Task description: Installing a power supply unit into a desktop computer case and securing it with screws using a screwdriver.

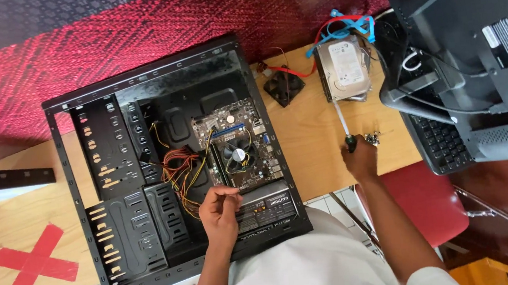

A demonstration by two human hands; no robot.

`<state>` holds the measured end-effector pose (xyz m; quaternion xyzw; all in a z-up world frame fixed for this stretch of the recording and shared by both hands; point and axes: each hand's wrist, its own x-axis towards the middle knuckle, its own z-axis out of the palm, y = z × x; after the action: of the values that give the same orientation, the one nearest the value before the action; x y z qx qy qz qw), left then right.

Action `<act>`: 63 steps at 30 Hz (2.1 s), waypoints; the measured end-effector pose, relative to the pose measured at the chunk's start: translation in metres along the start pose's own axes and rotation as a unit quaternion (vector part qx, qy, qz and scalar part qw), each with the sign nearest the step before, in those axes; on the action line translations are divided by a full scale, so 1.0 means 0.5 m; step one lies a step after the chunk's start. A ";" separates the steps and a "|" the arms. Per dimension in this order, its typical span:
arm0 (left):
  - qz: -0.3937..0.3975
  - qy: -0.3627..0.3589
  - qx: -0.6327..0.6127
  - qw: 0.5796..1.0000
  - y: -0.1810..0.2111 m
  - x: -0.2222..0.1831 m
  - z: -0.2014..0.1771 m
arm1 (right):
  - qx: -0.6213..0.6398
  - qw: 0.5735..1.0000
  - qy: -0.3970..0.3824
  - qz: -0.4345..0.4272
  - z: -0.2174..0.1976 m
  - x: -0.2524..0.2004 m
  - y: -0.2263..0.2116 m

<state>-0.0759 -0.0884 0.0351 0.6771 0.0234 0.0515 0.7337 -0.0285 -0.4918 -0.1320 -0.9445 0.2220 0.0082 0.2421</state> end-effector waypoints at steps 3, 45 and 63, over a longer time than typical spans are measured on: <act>0.004 0.006 0.001 1.000 0.003 0.001 0.000 | 0.034 0.999 0.014 0.011 -0.025 0.008 0.026; 0.018 0.023 0.000 1.000 0.002 0.003 0.003 | 0.193 0.974 -0.063 0.101 -0.089 -0.045 -0.047; 0.136 -0.177 0.114 0.968 0.172 -0.006 0.119 | 0.670 0.626 -0.391 0.085 -0.235 -0.281 -0.381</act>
<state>-0.0763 -0.1412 0.1255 0.7516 -0.1933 0.0266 0.6301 -0.0851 -0.3383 0.0755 -0.4070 0.1303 0.2461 0.8699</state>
